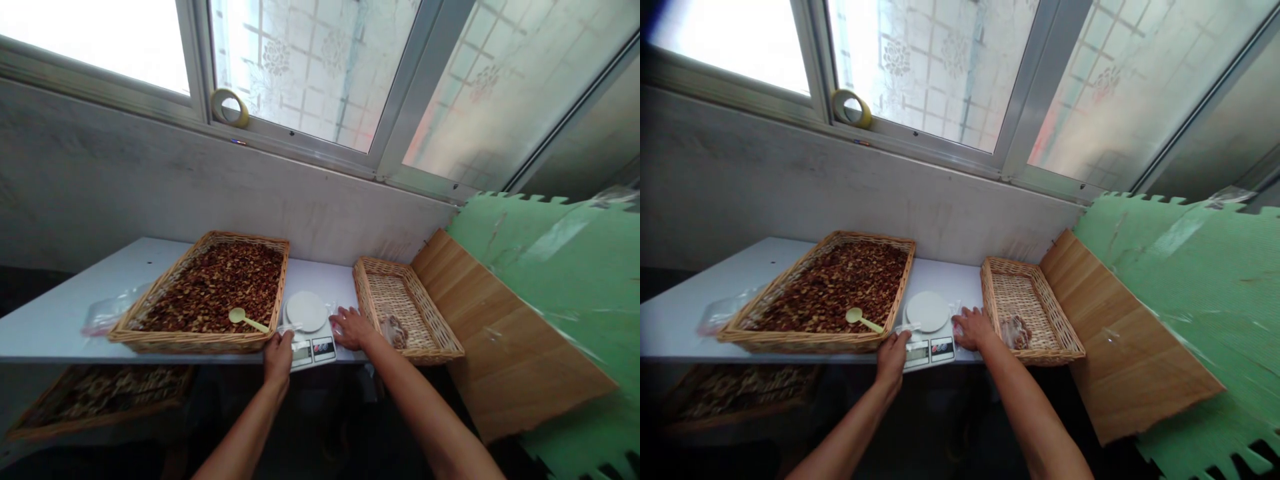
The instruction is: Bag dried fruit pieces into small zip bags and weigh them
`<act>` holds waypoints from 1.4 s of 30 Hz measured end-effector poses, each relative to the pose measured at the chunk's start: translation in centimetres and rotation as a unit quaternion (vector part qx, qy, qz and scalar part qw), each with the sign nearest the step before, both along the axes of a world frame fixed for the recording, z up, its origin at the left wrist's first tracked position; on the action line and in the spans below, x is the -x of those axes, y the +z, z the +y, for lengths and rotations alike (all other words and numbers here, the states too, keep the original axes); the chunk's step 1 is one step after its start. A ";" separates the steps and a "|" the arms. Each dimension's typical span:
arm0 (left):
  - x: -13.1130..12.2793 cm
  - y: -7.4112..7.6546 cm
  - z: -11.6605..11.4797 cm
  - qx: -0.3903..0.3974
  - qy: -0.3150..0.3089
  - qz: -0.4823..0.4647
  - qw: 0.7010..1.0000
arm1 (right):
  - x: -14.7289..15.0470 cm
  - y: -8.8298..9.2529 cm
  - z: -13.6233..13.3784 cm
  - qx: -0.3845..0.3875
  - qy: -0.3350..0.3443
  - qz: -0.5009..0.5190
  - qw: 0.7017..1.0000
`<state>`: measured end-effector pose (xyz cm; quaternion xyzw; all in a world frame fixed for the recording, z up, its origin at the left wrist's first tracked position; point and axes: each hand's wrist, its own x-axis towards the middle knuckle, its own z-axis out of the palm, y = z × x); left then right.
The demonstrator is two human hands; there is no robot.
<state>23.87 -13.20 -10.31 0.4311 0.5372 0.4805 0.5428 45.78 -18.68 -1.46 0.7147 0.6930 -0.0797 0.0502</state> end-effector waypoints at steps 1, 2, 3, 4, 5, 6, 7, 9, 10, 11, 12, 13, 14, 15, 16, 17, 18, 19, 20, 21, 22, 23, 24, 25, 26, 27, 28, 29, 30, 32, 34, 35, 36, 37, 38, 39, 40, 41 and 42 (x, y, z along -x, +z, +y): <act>-0.1 0.1 0.3 -0.006 -0.004 0.028 1.000 | 0.0 0.5 -0.2 -0.008 -0.002 0.006 1.000; -0.2 0.1 0.5 -0.012 -0.007 0.053 0.998 | 0.0 1.0 -0.5 -0.027 -0.005 0.013 1.000; -0.3 0.1 0.7 -0.018 -0.008 0.075 0.997 | 0.0 1.6 -1.0 -0.056 -0.012 0.018 0.998; -0.4 0.1 0.8 -0.023 -0.009 0.089 0.996 | 0.0 2.2 -1.7 -0.094 -0.022 0.021 0.995; -0.6 0.1 0.9 -0.026 -0.008 0.098 0.995 | -0.1 2.8 -2.5 -0.138 -0.039 0.019 0.990; -0.7 0.2 0.9 -0.028 -0.008 0.105 0.994 | -0.3 3.2 -3.4 -0.179 -0.066 0.012 0.982; -0.8 0.2 1.0 -0.031 -0.008 0.114 0.993 | -0.5 3.5 -4.4 -0.216 -0.104 0.001 0.971; -1.0 0.4 1.2 -0.040 -0.012 0.131 0.990 | -1.2 3.6 -6.4 -0.244 -0.199 -0.024 0.949; -1.1 0.6 1.3 -0.046 -0.017 0.138 0.989 | -1.4 3.3 -7.2 -0.233 -0.235 -0.031 0.943; -1.1 0.8 1.5 -0.052 -0.023 0.143 0.988 | -1.7 3.0 -7.9 -0.210 -0.256 -0.035 0.943; -1.2 1.0 1.7 -0.058 -0.032 0.146 0.987 | -1.8 2.6 -8.4 -0.182 -0.266 -0.036 0.946; -1.2 1.2 1.8 -0.064 -0.041 0.150 0.986 | -1.9 2.2 -8.7 -0.156 -0.271 -0.037 0.949; -1.3 1.4 2.0 -0.074 -0.049 0.159 0.983 | -1.9 1.9 -8.9 -0.135 -0.276 -0.036 0.951; -1.3 1.6 2.1 -0.086 -0.056 0.173 0.980 | -1.7 1.6 -8.9 -0.123 -0.285 -0.036 0.950; -1.3 1.8 2.2 -0.099 -0.059 0.193 0.974 | -1.5 1.5 -8.7 -0.117 -0.297 -0.036 0.947; -1.3 2.0 2.2 -0.111 -0.060 0.217 0.968 | -1.2 1.5 -8.5 -0.113 -0.306 -0.035 0.945; -1.4 2.1 2.3 -0.119 -0.057 0.240 0.962 | -0.8 1.5 -8.3 -0.109 -0.310 -0.034 0.944; -1.4 2.1 2.3 -0.122 -0.054 0.258 0.957 | -0.4 1.6 -8.1 -0.108 -0.310 -0.033 0.944; -1.4 2.2 2.3 -0.122 -0.051 0.268 0.954 | 0.0 1.7 -8.0 -0.108 -0.308 -0.034 0.945; -1.4 2.2 2.4 -0.123 -0.050 0.273 0.953 | 0.3 1.8 -7.8 -0.109 -0.305 -0.034 0.945; -1.5 2.1 2.5 -0.126 -0.049 0.274 0.952 | 0.7 1.9 -7.7 -0.110 -0.303 -0.033 0.946; -1.5 2.1 2.6 -0.131 -0.049 0.272 0.952 | 1.0 2.0 -7.7 -0.110 -0.303 -0.032 0.946; -1.6 2.1 2.7 -0.139 -0.048 0.268 0.952 | 1.3 2.1 -7.7 -0.110 -0.302 -0.030 0.946; -1.7 2.0 2.8 -0.151 -0.047 0.262 0.952 | 1.6 2.2 -7.7 -0.111 -0.302 -0.029 0.946; -1.7 2.0 2.9 -0.164 -0.047 0.255 0.952 | 1.8 2.2 -7.7 -0.113 -0.301 -0.029 0.947; -1.8 2.0 3.0 -0.177 -0.048 0.248 0.951 | 2.1 2.3 -7.7 -0.116 -0.300 -0.030 0.947; -1.8 2.1 3.0 -0.190 -0.050 0.241 0.950 | 2.3 2.3 -7.7 -0.118 -0.298 -0.031 0.947; -1.8 2.3 2.8 -0.203 -0.054 0.236 0.949 | 2.5 2.4 -7.7 -0.120 -0.298 -0.030 0.947; -1.7 2.4 2.5 -0.216 -0.058 0.231 0.947 | 2.7 2.5 -7.7 -0.122 -0.298 -0.029 0.946; -1.3 2.9 1.4 -0.242 -0.067 0.223 0.942 | 2.9 2.5 -7.7 -0.123 -0.298 -0.024 0.946; -0.5 3.5 -0.3 -0.272 -0.076 0.208 0.937 | 3.1 2.5 -7.7 -0.126 -0.297 -0.023 0.946; 0.0 3.8 -1.3 -0.282 -0.082 0.199 0.935 | 3.0 2.4 -7.7 -0.127 -0.296 -0.023 0.946; 0.7 4.1 -2.3 -0.285 -0.087 0.190 0.935 | 3.0 2.4 -7.7 -0.128 -0.297 -0.023 0.946; 1.4 4.4 -3.4 -0.279 -0.096 0.181 0.938 | 2.9 2.3 -7.7 -0.127 -0.298 -0.022 0.946; 2.2 4.5 -4.3 -0.267 -0.108 0.168 0.943 | 2.7 2.3 -7.7 -0.131 -0.296 -0.020 0.946; 3.0 4.6 -5.2 -0.252 -0.130 0.153 0.947 | 2.6 2.2 -7.7 -0.146 -0.290 -0.020 0.946; 3.8 4.6 -6.1 -0.230 -0.160 0.137 0.950 | 2.6 2.2 -7.8 -0.175 -0.280 -0.019 0.944; 4.6 4.6 -6.8 -0.200 -0.194 0.120 0.953 | 2.8 2.2 -8.0 -0.218 -0.265 -0.016 0.939; 5.3 4.5 -7.4 -0.168 -0.227 0.102 0.954 | 3.1 2.1 -8.3 -0.272 -0.246 -0.007 0.930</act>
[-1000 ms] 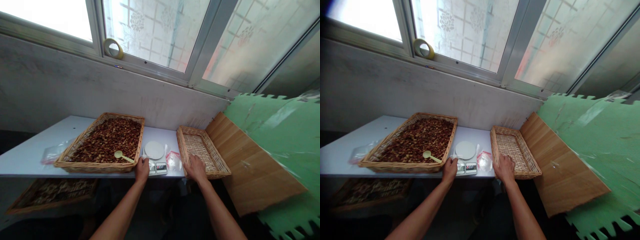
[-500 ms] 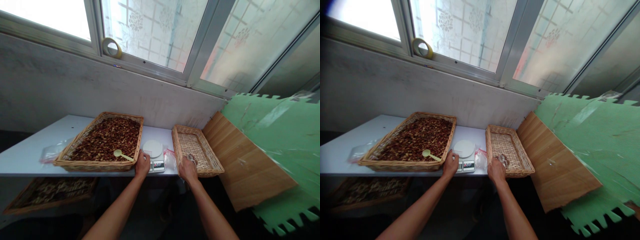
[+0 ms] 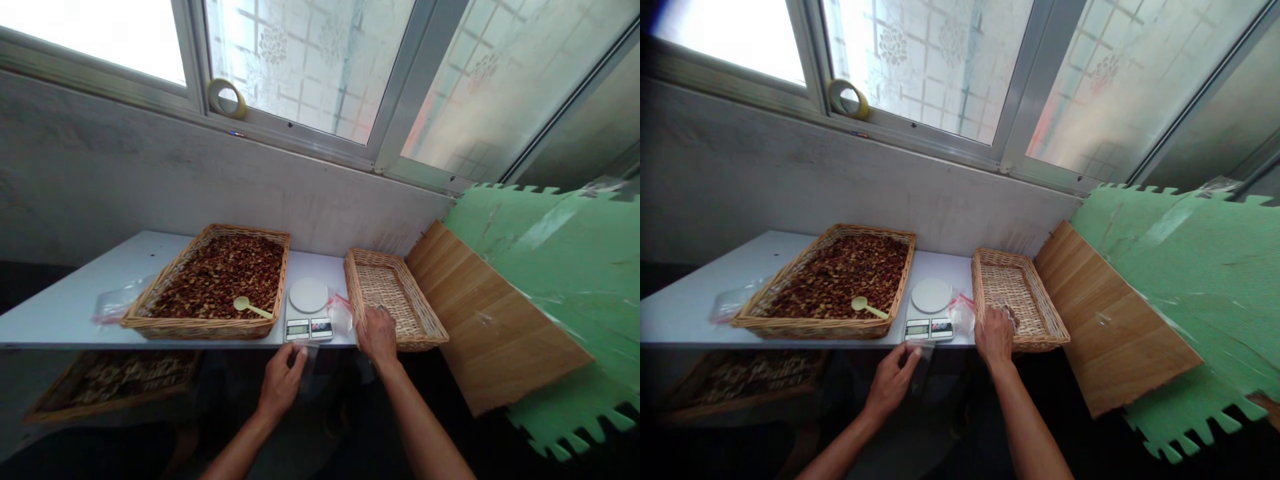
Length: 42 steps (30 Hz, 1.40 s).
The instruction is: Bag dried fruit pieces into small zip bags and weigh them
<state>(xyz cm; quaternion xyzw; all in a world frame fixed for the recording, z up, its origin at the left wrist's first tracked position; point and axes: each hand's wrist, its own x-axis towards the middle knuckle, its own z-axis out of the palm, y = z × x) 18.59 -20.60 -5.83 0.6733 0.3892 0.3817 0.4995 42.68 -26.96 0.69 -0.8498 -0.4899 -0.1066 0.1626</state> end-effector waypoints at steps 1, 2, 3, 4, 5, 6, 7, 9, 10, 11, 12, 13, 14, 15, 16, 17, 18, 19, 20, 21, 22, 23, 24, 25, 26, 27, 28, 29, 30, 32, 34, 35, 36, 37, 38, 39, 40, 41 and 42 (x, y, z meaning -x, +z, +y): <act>0.7 -0.2 -0.5 0.037 -0.023 -0.009 0.999 | 0.6 -0.1 -0.4 -0.059 0.022 0.001 0.998; 1.2 -0.3 -0.9 0.068 -0.033 -0.019 0.997 | 1.5 -0.3 -0.8 -0.114 0.044 0.022 0.992; 1.7 -0.5 -1.3 0.095 -0.036 -0.028 0.994 | 2.6 -0.6 -1.4 -0.154 0.068 0.067 0.984; 2.1 -0.5 -1.6 0.117 -0.033 -0.037 0.992 | 4.0 -1.0 -2.0 -0.177 0.091 0.133 0.971; 2.5 -0.5 -1.8 0.134 -0.027 -0.044 0.990 | 5.6 -1.5 -2.6 -0.180 0.110 0.219 0.953; 2.8 -0.5 -2.0 0.148 -0.025 -0.050 0.987 | 7.2 -2.1 -3.2 -0.159 0.128 0.323 0.924; 3.0 -0.3 -2.2 0.158 -0.025 -0.056 0.985 | 8.8 -2.7 -3.7 -0.140 0.141 0.423 0.884; 3.4 0.3 -2.5 0.170 -0.034 -0.072 0.982 | 11.7 -4.0 -4.4 -0.135 0.154 0.558 0.804; 3.6 0.6 -2.6 0.173 -0.043 -0.078 0.981 | 12.7 -4.5 -4.6 -0.142 0.157 0.600 0.771; 3.9 0.9 -2.8 0.173 -0.055 -0.082 0.980 | 13.6 -4.9 -4.7 -0.152 0.157 0.628 0.747; 4.1 1.1 -2.9 0.172 -0.068 -0.082 0.979 | 14.2 -5.2 -4.8 -0.161 0.153 0.644 0.732; 4.3 1.3 -3.1 0.170 -0.082 -0.078 0.979 | 14.7 -5.3 -4.9 -0.169 0.144 0.651 0.726; 4.6 1.4 -3.2 0.166 -0.094 -0.072 0.979 | 15.0 -5.3 -5.0 -0.174 0.131 0.651 0.727; 4.8 1.5 -3.3 0.164 -0.105 -0.066 0.979 | 15.3 -5.2 -5.1 -0.178 0.119 0.645 0.733; 5.1 1.4 -3.4 0.162 -0.113 -0.060 0.978 | 15.5 -5.1 -5.3 -0.180 0.108 0.637 0.742; 5.4 1.3 -3.6 0.162 -0.119 -0.056 0.978 | 15.6 -5.0 -5.6 -0.179 0.103 0.628 0.751; 5.7 1.1 -3.7 0.163 -0.123 -0.052 0.978 | 15.8 -4.9 -5.8 -0.173 0.105 0.619 0.759; 6.0 0.8 -3.8 0.165 -0.124 -0.050 0.977 | 15.8 -4.9 -6.0 -0.164 0.114 0.613 0.765; 6.3 0.5 -3.9 0.169 -0.123 -0.048 0.977 | 15.8 -5.0 -6.2 -0.153 0.125 0.608 0.769; 6.6 0.3 -4.0 0.172 -0.118 -0.045 0.977 | 15.7 -5.2 -6.2 -0.146 0.131 0.603 0.773; 6.9 0.0 -4.1 0.176 -0.110 -0.042 0.977 | 15.3 -5.4 -6.1 -0.145 0.126 0.599 0.777; 7.2 -0.3 -4.2 0.183 -0.101 -0.039 0.977 | 14.8 -5.7 -5.8 -0.152 0.108 0.596 0.781; 7.5 -0.6 -4.4 0.191 -0.091 -0.035 0.977 | 14.1 -6.0 -5.5 -0.167 0.078 0.592 0.784; 7.7 -0.9 -4.5 0.198 -0.083 -0.031 0.976 | 13.2 -6.2 -4.9 -0.186 0.038 0.589 0.785; 8.0 -1.1 -4.6 0.204 -0.076 -0.028 0.976 | 12.2 -6.4 -4.3 -0.201 -0.001 0.587 0.784; 8.2 -1.3 -4.7 0.208 -0.070 -0.026 0.975 | 11.2 -6.6 -3.5 -0.212 -0.032 0.587 0.781; 8.4 -1.5 -4.9 0.211 -0.065 -0.024 0.975 | 10.2 -6.8 -2.8 -0.214 -0.055 0.590 0.777; 8.7 -1.7 -5.0 0.212 -0.059 -0.023 0.975 | 9.3 -6.9 -2.0 -0.211 -0.068 0.594 0.773; 8.9 -1.8 -5.1 0.215 -0.054 -0.022 0.975 | 8.5 -7.0 -1.2 -0.205 -0.074 0.600 0.770; 9.4 -1.9 -5.1 0.221 -0.042 -0.021 0.974 | 7.3 -7.3 0.0 -0.191 -0.078 0.612 0.764; 9.9 -1.7 -5.0 0.226 -0.033 -0.022 0.973 | 6.6 -7.7 0.8 -0.186 -0.090 0.618 0.758; 10.1 -1.5 -4.8 0.225 -0.028 -0.022 0.974 | 6.4 -7.9 0.9 -0.186 -0.102 0.617 0.758; 10.3 -1.3 -4.7 0.224 -0.023 -0.022 0.974 | 6.3 -8.1 0.8 -0.185 -0.114 0.611 0.761; 10.4 -0.9 -4.5 0.221 -0.017 -0.024 0.975 | 6.4 -8.2 0.5 -0.184 -0.123 0.601 0.768; 10.5 -0.6 -4.4 0.219 -0.012 -0.026 0.975 | 6.7 -8.3 0.1 -0.185 -0.130 0.583 0.780; 10.5 -0.1 -4.2 0.217 -0.009 -0.030 0.976 | 7.2 -8.2 -0.4 -0.190 -0.130 0.559 0.796; 10.5 0.3 -4.0 0.214 -0.009 -0.036 0.976 | 7.8 -8.1 -1.1 -0.200 -0.124 0.531 0.814; 10.4 0.8 -3.8 0.213 -0.013 -0.043 0.976 | 8.7 -7.8 -1.7 -0.214 -0.110 0.505 0.829; 10.3 1.2 -3.7 0.209 -0.021 -0.050 0.976 | 9.7 -7.4 -2.4 -0.223 -0.090 0.487 0.839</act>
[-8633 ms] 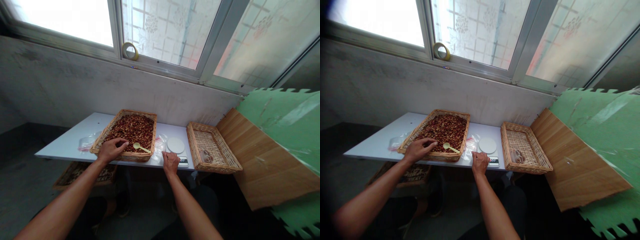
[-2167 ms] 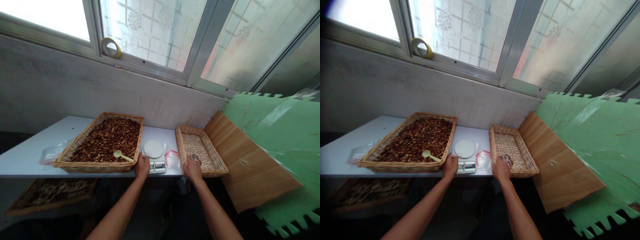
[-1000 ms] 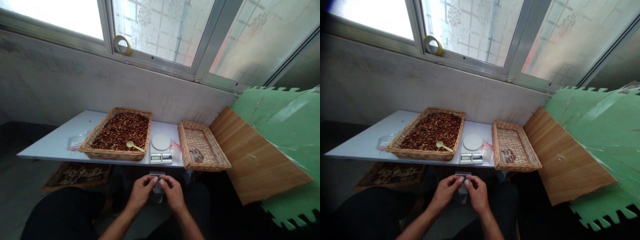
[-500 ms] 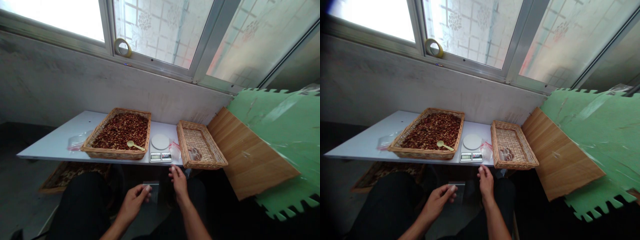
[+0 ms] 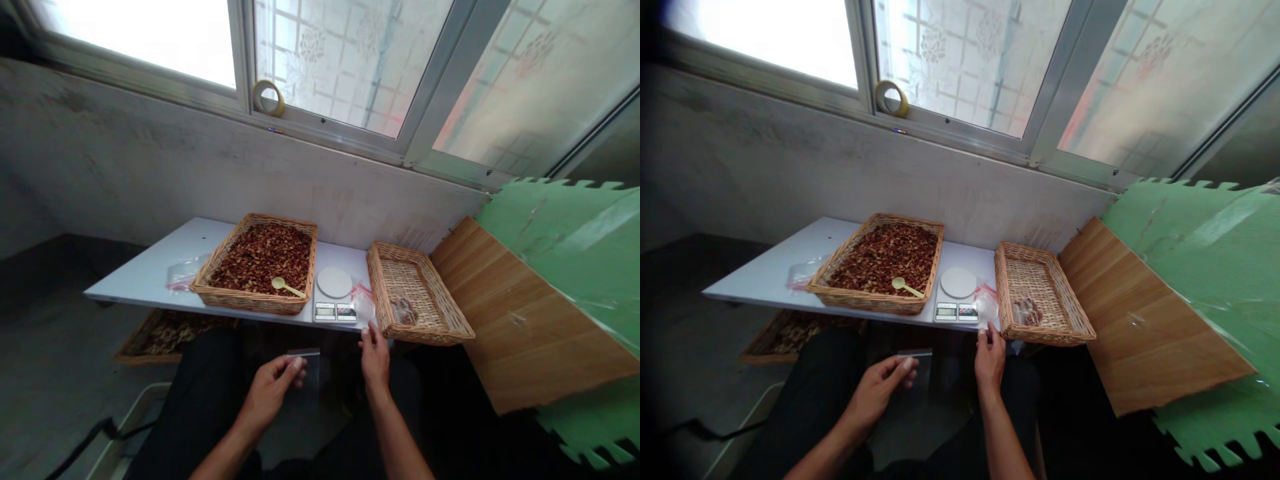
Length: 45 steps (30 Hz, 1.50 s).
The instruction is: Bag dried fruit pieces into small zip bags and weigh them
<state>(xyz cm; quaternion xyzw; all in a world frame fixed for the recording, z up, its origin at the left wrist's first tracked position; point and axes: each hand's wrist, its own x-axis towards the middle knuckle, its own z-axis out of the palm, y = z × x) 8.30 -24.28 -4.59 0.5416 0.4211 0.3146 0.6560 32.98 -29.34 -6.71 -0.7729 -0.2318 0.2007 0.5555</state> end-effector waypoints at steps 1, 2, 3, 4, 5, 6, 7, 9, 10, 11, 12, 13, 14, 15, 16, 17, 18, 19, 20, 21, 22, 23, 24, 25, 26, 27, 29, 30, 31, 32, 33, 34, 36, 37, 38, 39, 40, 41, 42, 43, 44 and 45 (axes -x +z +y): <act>-0.2 0.4 0.1 -0.006 -0.008 -0.008 1.000 | 1.1 0.5 -0.6 -0.014 0.023 -0.008 1.000; -0.3 0.7 0.3 -0.013 -0.014 -0.014 1.000 | 2.3 1.1 -1.1 -0.027 0.060 0.004 0.998; -0.5 1.0 0.4 -0.020 -0.018 -0.020 0.999 | 3.5 1.8 -1.4 -0.033 0.109 0.033 0.993; -0.7 1.2 0.4 -0.027 -0.021 -0.025 0.999 | 4.6 2.5 -1.7 -0.040 0.157 0.068 0.984; -0.9 1.3 0.4 -0.029 -0.023 -0.029 0.999 | 5.5 3.1 -1.9 -0.047 0.200 0.102 0.973; -1.0 1.4 0.4 -0.028 -0.026 -0.033 0.999 | 6.3 3.7 -1.9 -0.056 0.236 0.133 0.961; -1.0 1.4 0.4 -0.023 -0.030 -0.036 0.999 | 6.9 4.2 -2.0 -0.068 0.260 0.157 0.950; -1.1 1.5 0.3 -0.012 -0.045 -0.042 0.998 | 7.6 4.8 -2.0 -0.091 0.280 0.182 0.938; -1.1 1.6 0.2 -0.010 -0.054 -0.045 0.997 | 7.6 4.9 -2.0 -0.099 0.276 0.182 0.939; -1.0 1.7 0.1 -0.012 -0.065 -0.049 0.997 | 7.6 4.9 -2.0 -0.103 0.267 0.175 0.942; -1.0 1.8 0.1 -0.016 -0.076 -0.055 0.995 | 7.6 4.9 -2.0 -0.104 0.257 0.163 0.947; -0.9 1.8 0.0 -0.019 -0.084 -0.060 0.995 | 7.5 4.8 -2.1 -0.101 0.250 0.148 0.951; -0.9 1.9 -0.1 -0.021 -0.087 -0.062 0.994 | 7.4 4.8 -2.3 -0.097 0.249 0.134 0.954; -0.9 1.9 -0.1 -0.024 -0.087 -0.063 0.994 | 7.3 4.8 -2.4 -0.092 0.253 0.125 0.955; -0.9 1.9 -0.1 -0.027 -0.085 -0.062 0.994 | 7.3 4.8 -2.5 -0.086 0.261 0.121 0.954; -1.0 1.8 -0.1 -0.032 -0.083 -0.058 0.994 | 7.3 4.8 -2.7 -0.081 0.270 0.124 0.951; -1.0 1.7 -0.1 -0.039 -0.080 -0.053 0.995 | 7.3 4.9 -2.8 -0.079 0.277 0.132 0.948; -1.0 1.5 0.0 -0.047 -0.077 -0.046 0.995 | 7.4 4.9 -2.8 -0.080 0.281 0.146 0.945; -1.1 1.3 0.0 -0.054 -0.070 -0.041 0.995 | 7.5 5.0 -2.9 -0.085 0.284 0.162 0.941; -1.1 1.2 0.1 -0.059 -0.058 -0.038 0.996 | 7.6 4.9 -2.9 -0.092 0.289 0.177 0.936; -1.1 1.1 0.3 -0.061 -0.043 -0.036 0.997 | 7.7 4.8 -2.9 -0.098 0.295 0.190 0.931; -1.1 1.0 0.4 -0.062 -0.026 -0.038 0.997 | 7.8 4.7 -2.9 -0.102 0.301 0.199 0.927; -1.2 1.0 0.5 -0.063 -0.012 -0.042 0.997 | 7.8 4.5 -2.9 -0.104 0.303 0.205 0.925; -1.2 1.1 0.7 -0.066 0.001 -0.046 0.997 | 7.9 4.2 -2.9 -0.103 0.302 0.209 0.925; -1.2 1.2 0.8 -0.072 0.012 -0.049 0.996 | 7.9 4.0 -2.8 -0.099 0.298 0.213 0.925; -1.2 1.3 0.9 -0.082 0.021 -0.049 0.995 | 7.8 3.8 -2.8 -0.095 0.291 0.216 0.927; -1.2 1.6 1.1 -0.110 0.038 -0.041 0.992 | 7.7 3.7 -2.6 -0.087 0.271 0.209 0.936; -1.1 1.8 1.1 -0.128 0.045 -0.030 0.990 | 7.6 3.8 -2.5 -0.082 0.260 0.195 0.942; -1.0 1.9 1.1 -0.149 0.049 -0.015 0.988 | 7.5 4.0 -2.4 -0.076 0.248 0.176 0.950; -0.9 2.0 1.0 -0.173 0.049 0.003 0.984 | 7.4 4.4 -2.3 -0.068 0.237 0.155 0.956; -0.7 2.1 1.0 -0.199 0.047 0.024 0.979 | 7.4 4.8 -2.1 -0.061 0.231 0.137 0.961; -0.5 2.2 0.9 -0.226 0.042 0.045 0.972 | 7.4 5.2 -1.9 -0.056 0.232 0.124 0.963; -0.2 2.3 0.8 -0.277 0.029 0.078 0.957 | 7.6 6.1 -1.6 -0.051 0.254 0.109 0.960; 0.0 2.3 0.8 -0.300 0.022 0.089 0.949 | 7.7 6.5 -1.4 -0.051 0.269 0.106 0.956; 0.1 2.4 0.8 -0.324 0.014 0.096 0.941 | 7.9 6.8 -1.2 -0.051 0.285 0.106 0.951; 0.1 2.4 0.8 -0.348 0.008 0.101 0.932 | 8.0 7.0 -1.0 -0.050 0.299 0.107 0.947; 0.2 2.5 0.9 -0.370 0.003 0.106 0.923 | 8.1 7.0 -0.8 -0.046 0.309 0.108 0.944; 0.2 2.5 1.0 -0.390 0.001 0.110 0.914 | 8.2 7.1 -0.7 -0.041 0.314 0.109 0.942; 0.2 2.6 1.1 -0.408 -0.001 0.115 0.906 | 8.2 7.0 -0.5 -0.036 0.315 0.110 0.942; 0.2 2.7 1.2 -0.423 0.000 0.120 0.898 | 8.2 6.9 -0.4 -0.032 0.316 0.111 0.942; 0.1 2.8 1.3 -0.439 0.002 0.123 0.890 | 8.2 6.8 -0.3 -0.027 0.315 0.112 0.942; 0.1 2.9 1.4 -0.458 0.003 0.124 0.880 | 8.2 6.7 -0.2 -0.022 0.315 0.113 0.942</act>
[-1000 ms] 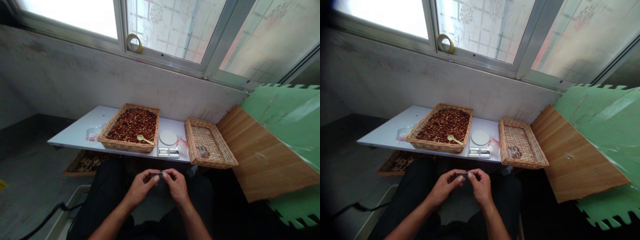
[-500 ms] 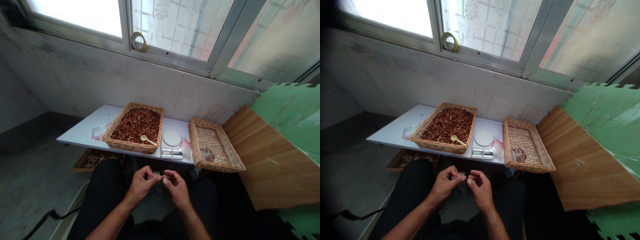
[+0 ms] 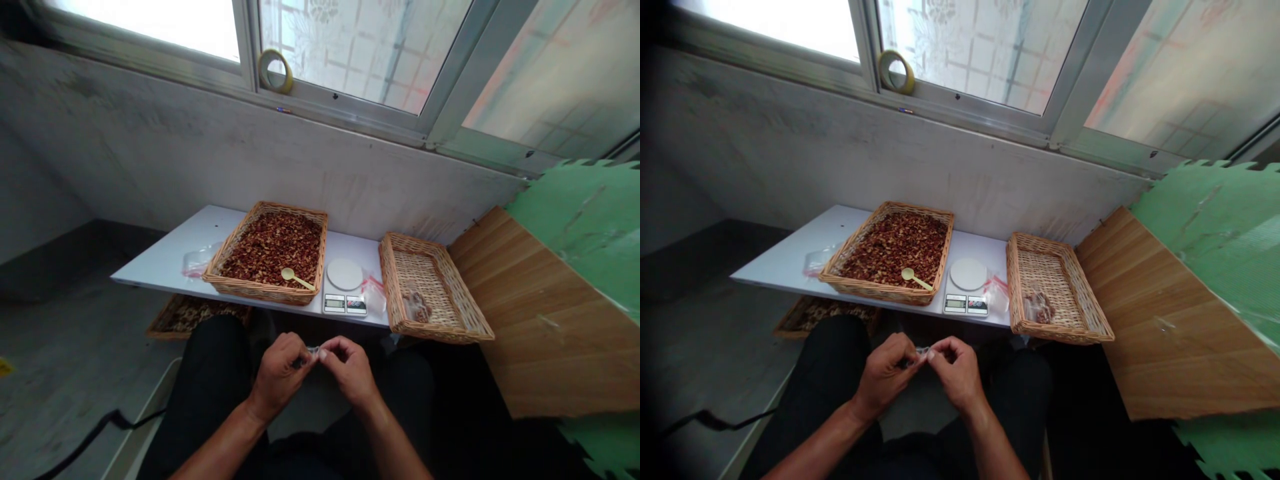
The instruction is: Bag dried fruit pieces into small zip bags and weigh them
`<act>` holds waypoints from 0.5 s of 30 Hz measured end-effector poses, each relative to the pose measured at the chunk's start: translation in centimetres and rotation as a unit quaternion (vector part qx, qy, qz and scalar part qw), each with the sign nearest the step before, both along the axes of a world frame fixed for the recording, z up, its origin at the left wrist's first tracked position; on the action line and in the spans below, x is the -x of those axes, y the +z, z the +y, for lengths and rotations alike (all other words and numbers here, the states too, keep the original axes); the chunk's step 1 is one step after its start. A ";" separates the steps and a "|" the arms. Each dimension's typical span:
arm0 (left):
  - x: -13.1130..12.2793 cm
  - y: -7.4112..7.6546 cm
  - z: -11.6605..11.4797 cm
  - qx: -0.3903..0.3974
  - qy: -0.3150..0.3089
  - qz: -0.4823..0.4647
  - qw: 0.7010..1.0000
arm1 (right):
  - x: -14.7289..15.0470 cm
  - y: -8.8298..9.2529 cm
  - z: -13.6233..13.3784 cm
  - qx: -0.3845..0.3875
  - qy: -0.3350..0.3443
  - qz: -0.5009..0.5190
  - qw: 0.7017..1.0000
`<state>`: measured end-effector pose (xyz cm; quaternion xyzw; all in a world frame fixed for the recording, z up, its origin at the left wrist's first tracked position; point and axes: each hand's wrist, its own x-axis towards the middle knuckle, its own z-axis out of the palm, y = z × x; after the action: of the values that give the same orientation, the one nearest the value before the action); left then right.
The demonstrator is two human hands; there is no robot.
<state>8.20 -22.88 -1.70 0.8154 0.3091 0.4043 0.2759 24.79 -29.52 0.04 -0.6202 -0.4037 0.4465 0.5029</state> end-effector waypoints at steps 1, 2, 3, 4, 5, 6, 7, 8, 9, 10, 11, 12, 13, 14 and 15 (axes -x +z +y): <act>0.0 0.1 0.1 -0.025 -0.004 0.001 1.000 | 0.0 -0.1 0.1 0.005 0.001 -0.001 1.000; -0.1 0.2 0.2 -0.052 -0.010 0.003 0.999 | 0.0 -0.2 0.1 0.010 0.002 -0.003 1.000; -0.1 0.3 0.3 -0.078 -0.016 0.007 0.997 | 0.0 -0.3 0.2 0.015 0.004 -0.005 1.000; -0.1 0.4 0.3 -0.100 -0.022 0.014 0.995 | 0.0 -0.4 0.2 0.020 0.005 -0.006 1.000; -0.1 0.4 0.4 -0.116 -0.028 0.023 0.993 | 0.0 -0.5 0.2 0.024 0.005 -0.008 1.000; -0.2 0.4 0.4 -0.125 -0.033 0.034 0.991 | 0.0 -0.7 0.2 0.026 0.004 -0.010 1.000; -0.2 0.3 0.4 -0.131 -0.038 0.044 0.990 | 0.0 -0.9 0.2 0.027 0.002 -0.015 1.000; -0.2 0.2 0.5 -0.131 -0.041 0.052 0.989 | -0.1 -1.1 0.2 0.026 -0.002 -0.022 0.999; -0.1 0.1 0.4 -0.126 -0.043 0.059 0.989 | -0.1 -1.4 0.3 0.025 -0.008 -0.031 0.999; -0.1 0.0 0.4 -0.115 -0.046 0.064 0.990 | -0.2 -1.6 0.3 0.024 -0.015 -0.041 0.999; -0.1 -0.1 0.3 -0.097 -0.051 0.067 0.992 | -0.2 -1.8 0.4 0.023 -0.023 -0.053 0.998; -0.1 -0.2 0.2 -0.071 -0.057 0.067 0.994 | -0.3 -2.0 0.5 0.023 -0.033 -0.064 0.997; 0.0 -0.3 0.1 -0.039 -0.066 0.061 0.995 | -0.4 -2.1 0.6 0.024 -0.044 -0.077 0.996; 0.0 -0.3 0.0 0.000 -0.073 0.053 0.996 | -0.4 -2.2 0.6 0.024 -0.054 -0.091 0.994; 0.0 -0.3 -0.2 0.046 -0.078 0.042 0.995 | -0.5 -2.2 0.7 0.023 -0.063 -0.106 0.992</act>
<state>8.15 -23.03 -2.02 0.8400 0.2738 0.3319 0.3305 25.26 -28.84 -2.12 -0.6996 -0.4043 0.3548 0.4703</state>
